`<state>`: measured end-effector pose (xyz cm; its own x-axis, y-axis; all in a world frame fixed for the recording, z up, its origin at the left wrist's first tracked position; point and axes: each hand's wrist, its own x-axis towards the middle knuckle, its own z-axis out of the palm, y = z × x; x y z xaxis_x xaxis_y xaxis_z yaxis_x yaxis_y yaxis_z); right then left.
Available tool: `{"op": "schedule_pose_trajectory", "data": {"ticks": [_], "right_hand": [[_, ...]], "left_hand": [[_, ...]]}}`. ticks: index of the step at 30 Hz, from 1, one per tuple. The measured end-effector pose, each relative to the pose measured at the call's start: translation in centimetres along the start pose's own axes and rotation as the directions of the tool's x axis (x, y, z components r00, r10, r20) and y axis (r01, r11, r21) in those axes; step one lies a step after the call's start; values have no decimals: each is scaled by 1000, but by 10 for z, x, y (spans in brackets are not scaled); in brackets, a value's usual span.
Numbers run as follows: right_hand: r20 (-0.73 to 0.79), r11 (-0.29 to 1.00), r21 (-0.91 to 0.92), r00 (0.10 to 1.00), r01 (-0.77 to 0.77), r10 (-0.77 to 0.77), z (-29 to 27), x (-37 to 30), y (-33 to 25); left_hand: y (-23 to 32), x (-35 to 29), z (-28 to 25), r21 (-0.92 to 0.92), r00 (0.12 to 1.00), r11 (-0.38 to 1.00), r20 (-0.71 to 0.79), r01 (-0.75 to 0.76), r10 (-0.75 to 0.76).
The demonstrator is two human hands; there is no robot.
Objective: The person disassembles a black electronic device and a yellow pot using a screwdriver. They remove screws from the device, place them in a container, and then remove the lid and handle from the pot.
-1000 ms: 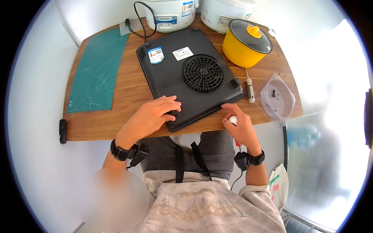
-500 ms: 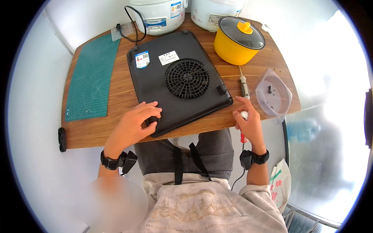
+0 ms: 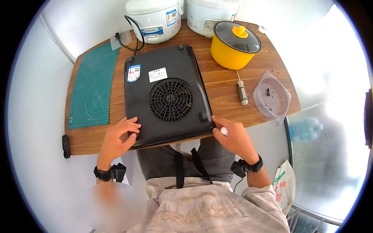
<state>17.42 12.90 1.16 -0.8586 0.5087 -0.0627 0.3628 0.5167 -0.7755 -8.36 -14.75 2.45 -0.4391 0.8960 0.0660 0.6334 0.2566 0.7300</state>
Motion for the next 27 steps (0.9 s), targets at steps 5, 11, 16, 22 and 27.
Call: {"op": "schedule_pose_trajectory", "data": {"ticks": [5,11,16,22,27], "right_hand": [[64,992,55,991,116,-119,-2,-2,0],[289,960,218,928,176,-236,2,-7,-2],[449,928,326,834,181,-320,0,-2,3],[477,948,319,867,-16,-146,-16,18,-3],[402,937,298,866,182,-296,7,32,-2]], "left_hand": [[-3,-10,-2,-75,987,989,-94,124,-131],[-6,-27,4,32,910,960,-329,277,-252],[-44,-85,8,-128,626,829,-596,545,-503],[-5,-99,28,-805,534,332,-23,492,-845],[6,-98,56,-731,634,317,201,605,-747]]}}
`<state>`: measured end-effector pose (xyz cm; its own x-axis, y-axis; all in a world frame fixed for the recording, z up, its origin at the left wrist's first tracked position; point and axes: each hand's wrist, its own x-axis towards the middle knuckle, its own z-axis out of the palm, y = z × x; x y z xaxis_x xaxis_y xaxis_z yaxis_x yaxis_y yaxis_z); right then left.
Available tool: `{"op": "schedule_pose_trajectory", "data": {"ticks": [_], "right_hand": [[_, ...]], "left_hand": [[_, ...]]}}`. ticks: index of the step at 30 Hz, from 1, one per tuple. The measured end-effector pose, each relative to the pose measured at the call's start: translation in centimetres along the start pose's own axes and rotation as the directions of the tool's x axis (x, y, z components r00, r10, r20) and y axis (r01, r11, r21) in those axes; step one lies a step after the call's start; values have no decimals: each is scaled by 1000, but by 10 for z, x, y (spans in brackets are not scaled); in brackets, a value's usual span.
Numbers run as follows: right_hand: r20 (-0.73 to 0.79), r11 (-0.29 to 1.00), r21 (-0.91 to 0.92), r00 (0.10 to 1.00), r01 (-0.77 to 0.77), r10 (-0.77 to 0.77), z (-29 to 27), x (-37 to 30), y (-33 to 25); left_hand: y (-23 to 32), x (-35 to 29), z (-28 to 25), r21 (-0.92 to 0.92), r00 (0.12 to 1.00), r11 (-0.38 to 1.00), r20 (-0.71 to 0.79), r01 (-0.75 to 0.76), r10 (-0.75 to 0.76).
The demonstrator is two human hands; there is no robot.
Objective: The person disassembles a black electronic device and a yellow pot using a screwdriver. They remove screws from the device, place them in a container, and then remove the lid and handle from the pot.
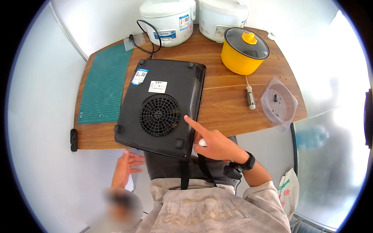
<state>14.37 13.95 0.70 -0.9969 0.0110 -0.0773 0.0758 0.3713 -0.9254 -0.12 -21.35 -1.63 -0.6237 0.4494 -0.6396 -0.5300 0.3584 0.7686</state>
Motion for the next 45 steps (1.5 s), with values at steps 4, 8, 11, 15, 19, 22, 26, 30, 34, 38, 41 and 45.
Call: {"op": "schedule_pose_trajectory", "data": {"ticks": [4,8,11,15,19,22,26,30,34,38,41,45], "right_hand": [[11,974,-226,999,-32,36,9,-1,-10],[18,934,-355,999,-38,48,10,-7,-21],[64,913,-408,997,-15,45,5,-7,-25],[43,930,-366,999,31,-17,12,-10,-19],[102,928,-373,995,17,23,8,-12,-30],[120,923,-384,991,-1,51,8,-12,-37],[140,912,-409,989,14,48,17,-13,-34],[169,913,-407,984,14,60,17,-10,-32],[134,933,-358,991,41,8,24,-10,-31],[172,936,-346,985,62,-1,21,-10,-36],[249,957,-278,968,87,-16,13,-7,-35],[409,992,-119,912,46,7,-6,1,-34]], "left_hand": [[3,-1,46,-118,984,991,173,58,-37],[0,11,61,-355,992,933,125,53,-9],[8,16,69,-362,996,931,86,53,-23],[14,11,71,-291,999,956,28,46,-40],[20,5,62,-252,997,964,27,80,-75],[27,8,54,-223,996,972,52,78,-68],[27,10,47,-173,998,983,-8,61,-64],[30,17,39,-119,998,991,-15,57,-59],[39,17,32,-53,998,997,-6,58,-59],[35,18,20,-41,998,998,-14,56,-57],[42,13,10,-19,998,998,7,58,-58],[52,15,-17,23,988,989,54,146,-147]]}}
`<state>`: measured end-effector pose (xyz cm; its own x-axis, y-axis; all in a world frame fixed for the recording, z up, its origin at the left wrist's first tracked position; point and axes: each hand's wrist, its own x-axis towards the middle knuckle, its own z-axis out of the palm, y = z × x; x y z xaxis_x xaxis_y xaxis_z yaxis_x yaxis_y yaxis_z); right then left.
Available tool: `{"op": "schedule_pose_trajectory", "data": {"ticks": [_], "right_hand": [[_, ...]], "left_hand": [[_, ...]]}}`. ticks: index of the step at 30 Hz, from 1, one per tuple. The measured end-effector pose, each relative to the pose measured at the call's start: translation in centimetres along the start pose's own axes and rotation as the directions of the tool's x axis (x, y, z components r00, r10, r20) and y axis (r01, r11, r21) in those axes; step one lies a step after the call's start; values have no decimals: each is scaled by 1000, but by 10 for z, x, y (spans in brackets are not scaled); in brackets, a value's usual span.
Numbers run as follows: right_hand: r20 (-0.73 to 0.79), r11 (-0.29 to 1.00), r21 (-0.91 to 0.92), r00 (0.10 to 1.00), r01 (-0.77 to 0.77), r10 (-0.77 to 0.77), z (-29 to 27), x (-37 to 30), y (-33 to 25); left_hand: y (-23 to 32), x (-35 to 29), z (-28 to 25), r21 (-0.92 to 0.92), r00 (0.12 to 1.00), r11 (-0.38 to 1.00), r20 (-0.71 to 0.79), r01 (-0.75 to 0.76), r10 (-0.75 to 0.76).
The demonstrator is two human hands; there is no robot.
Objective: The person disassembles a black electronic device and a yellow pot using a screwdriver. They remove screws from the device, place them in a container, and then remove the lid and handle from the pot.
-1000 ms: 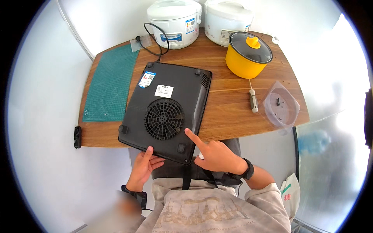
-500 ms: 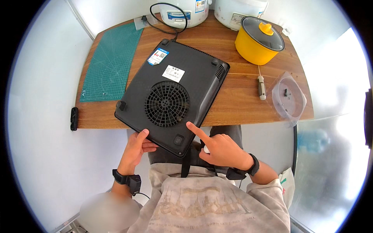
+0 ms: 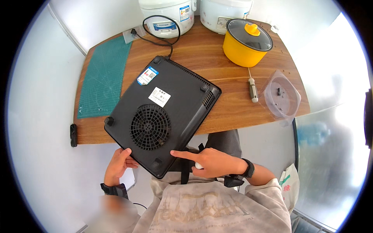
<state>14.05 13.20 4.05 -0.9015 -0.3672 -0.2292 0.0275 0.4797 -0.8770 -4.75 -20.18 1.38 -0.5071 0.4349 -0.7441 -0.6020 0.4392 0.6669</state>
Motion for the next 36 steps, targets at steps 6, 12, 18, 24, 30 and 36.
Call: {"op": "schedule_pose_trajectory", "data": {"ticks": [6,12,18,24,30,36], "right_hand": [[-298,990,141,954,4,39,-28,-18,17],[-363,909,301,847,-288,389,-85,-27,30],[-276,878,304,848,-369,452,-89,-11,46],[-310,914,59,863,-402,400,-71,-17,36],[-449,919,-129,848,-372,281,-44,-20,37],[-545,918,-142,803,-371,241,-12,-24,32]], "left_hand": [[20,3,-21,119,1000,993,4,19,-19],[28,1,-31,212,996,977,-82,37,-20],[34,10,-24,312,970,949,-210,-51,121],[47,12,-15,345,938,927,-249,-146,241],[60,17,-20,286,954,945,-204,-158,221],[78,43,-44,473,935,840,-86,-266,345]]}}
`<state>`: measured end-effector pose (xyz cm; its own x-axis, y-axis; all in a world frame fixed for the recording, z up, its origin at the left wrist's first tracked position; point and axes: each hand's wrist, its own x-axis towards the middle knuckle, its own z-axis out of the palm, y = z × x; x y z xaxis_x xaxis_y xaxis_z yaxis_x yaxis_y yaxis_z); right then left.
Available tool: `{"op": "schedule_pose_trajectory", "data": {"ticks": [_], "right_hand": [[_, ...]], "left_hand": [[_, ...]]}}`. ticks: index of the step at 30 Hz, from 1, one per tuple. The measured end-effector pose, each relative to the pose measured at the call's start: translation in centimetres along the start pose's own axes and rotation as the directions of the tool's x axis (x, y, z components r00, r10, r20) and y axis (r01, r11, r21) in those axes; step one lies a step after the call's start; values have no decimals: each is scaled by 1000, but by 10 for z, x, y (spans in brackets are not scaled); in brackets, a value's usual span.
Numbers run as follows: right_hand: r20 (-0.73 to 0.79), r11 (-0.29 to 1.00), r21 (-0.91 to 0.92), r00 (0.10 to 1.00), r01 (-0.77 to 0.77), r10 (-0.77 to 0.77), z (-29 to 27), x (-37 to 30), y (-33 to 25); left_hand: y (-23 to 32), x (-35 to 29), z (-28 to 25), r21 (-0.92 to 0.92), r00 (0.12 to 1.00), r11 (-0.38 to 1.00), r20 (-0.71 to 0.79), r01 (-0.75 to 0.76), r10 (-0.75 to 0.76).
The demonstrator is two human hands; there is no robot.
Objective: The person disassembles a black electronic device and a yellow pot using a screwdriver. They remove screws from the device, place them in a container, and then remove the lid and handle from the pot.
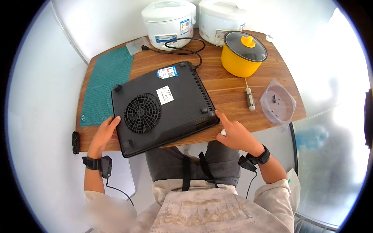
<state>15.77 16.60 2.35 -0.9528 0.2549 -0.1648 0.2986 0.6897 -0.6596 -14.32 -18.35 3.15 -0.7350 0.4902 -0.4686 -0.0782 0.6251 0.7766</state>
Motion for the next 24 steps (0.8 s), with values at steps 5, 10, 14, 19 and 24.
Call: {"op": "schedule_pose_trajectory", "data": {"ticks": [5,10,14,19,24], "right_hand": [[-33,998,-55,999,24,-26,15,-12,-7],[-64,1000,-23,998,8,-9,23,-21,-12],[-100,999,39,995,28,-24,28,-23,-19],[-224,997,-51,972,62,-72,9,-46,-14],[-421,992,-101,906,-82,32,-51,-95,-13]], "left_hand": [[0,16,-6,76,999,997,-24,-28,29],[7,25,-6,114,995,989,-11,-94,96],[-32,49,-28,302,972,934,-78,-191,223],[-15,34,-20,213,969,955,-88,-206,229],[-30,37,-30,212,966,954,-106,-211,237]]}}
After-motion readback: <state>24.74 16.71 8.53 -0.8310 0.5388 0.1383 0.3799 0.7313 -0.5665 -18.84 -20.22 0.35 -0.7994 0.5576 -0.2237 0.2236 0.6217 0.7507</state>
